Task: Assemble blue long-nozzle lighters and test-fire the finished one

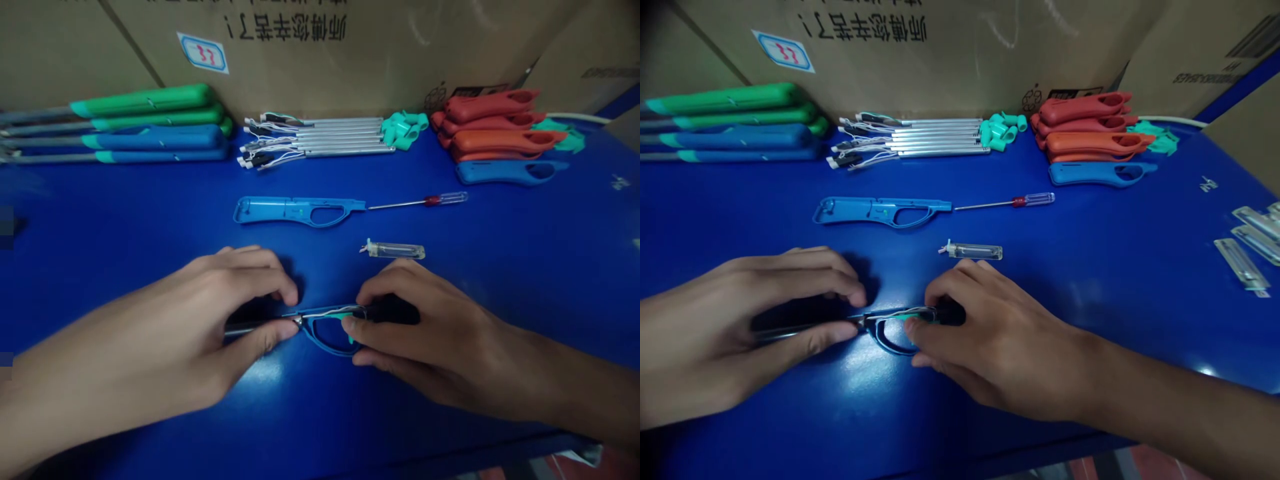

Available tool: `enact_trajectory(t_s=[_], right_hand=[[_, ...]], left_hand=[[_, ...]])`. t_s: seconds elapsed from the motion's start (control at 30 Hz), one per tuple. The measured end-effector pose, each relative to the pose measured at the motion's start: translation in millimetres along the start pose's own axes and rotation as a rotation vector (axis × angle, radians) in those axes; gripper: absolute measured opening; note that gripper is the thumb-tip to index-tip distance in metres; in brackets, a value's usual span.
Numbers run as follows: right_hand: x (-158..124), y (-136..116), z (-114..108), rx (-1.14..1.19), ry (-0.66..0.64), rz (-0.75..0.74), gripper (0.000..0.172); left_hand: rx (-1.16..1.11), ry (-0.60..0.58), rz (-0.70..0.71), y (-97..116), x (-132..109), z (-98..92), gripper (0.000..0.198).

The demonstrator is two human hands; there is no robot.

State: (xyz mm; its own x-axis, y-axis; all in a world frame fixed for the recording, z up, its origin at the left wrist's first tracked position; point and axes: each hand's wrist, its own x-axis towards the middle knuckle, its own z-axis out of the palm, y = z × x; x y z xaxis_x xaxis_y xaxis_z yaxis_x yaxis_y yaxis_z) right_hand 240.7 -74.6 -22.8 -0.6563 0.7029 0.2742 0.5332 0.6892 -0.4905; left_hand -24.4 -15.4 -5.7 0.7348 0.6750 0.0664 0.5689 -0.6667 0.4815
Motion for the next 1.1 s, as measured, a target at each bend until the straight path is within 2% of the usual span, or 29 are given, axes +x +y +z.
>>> enact_trajectory(t_s=[0.1,0.13,0.23,0.33,0.4,0.5,0.6,0.7,0.77,0.8,0.83,0.9,0.97,1.03,1.1], right_hand=[[-1.7,0.1,1.2,-0.024,0.025,-0.027,0.021],[-1.9,0.2,1.7,-0.033,0.038,-0.041,0.019],[-1.5,-0.2,2.8,-0.056,0.072,-0.039,0.014],[-1.2,-4.1,3.0,-0.039,0.046,0.056,0.015],[-2.6,-9.3,3.9,-0.056,0.038,0.036,0.012],[-6.1,-18.1,7.5,-0.13,0.165,-0.054,0.006],[-7.0,-21.4,8.7,-0.098,0.218,-0.017,0.008],[-3.0,-17.1,1.6,-0.043,0.185,-0.058,0.009],[0.3,-13.1,-6.7,-0.026,0.204,-0.043,0.006],[1.2,-11.4,-11.2,0.0,0.223,-0.013,0.011],[1.5,-10.0,-15.3,0.046,0.233,0.031,0.018],[0.3,-7.9,-21.3,0.206,0.24,0.213,0.031],[-1.6,-6.1,-23.8,0.497,0.167,0.409,0.038],[-1.1,-4.1,-24.0,0.892,0.028,0.545,0.034],[2.9,-2.2,-24.2,1.29,-0.177,0.644,0.031]], left_hand=[[0.036,-0.159,-0.026,-2.0,1.0,-1.4,0.017],[0.039,-0.161,-0.029,-1.3,1.8,-1.5,0.018],[0.039,-0.134,-0.03,2.4,3.3,-1.1,0.018],[0.028,-0.118,-0.013,6.7,2.5,-0.5,0.02],[0.036,-0.126,0.014,8.8,1.1,-0.4,0.019],[0.072,-0.089,0.065,8.8,-2.5,-0.1,0.018],[0.092,-0.012,0.053,5.6,-6.8,1.4,0.023],[0.085,0.02,0.012,3.6,-8.5,2.6,0.025],[0.067,0.0,-0.008,3.9,-7.4,2.7,0.024],[0.055,-0.019,-0.02,4.2,-6.5,2.7,0.024],[0.044,-0.034,-0.029,4.5,-5.8,2.7,0.024],[0.03,-0.05,-0.032,4.7,-5.9,3.2,0.024],[0.028,-0.031,-0.04,4.9,-8.6,4.1,0.023],[0.016,-0.007,-0.082,5.6,-13.3,4.7,0.024],[-0.003,0.024,-0.117,7.6,-17.5,4.5,0.025]])
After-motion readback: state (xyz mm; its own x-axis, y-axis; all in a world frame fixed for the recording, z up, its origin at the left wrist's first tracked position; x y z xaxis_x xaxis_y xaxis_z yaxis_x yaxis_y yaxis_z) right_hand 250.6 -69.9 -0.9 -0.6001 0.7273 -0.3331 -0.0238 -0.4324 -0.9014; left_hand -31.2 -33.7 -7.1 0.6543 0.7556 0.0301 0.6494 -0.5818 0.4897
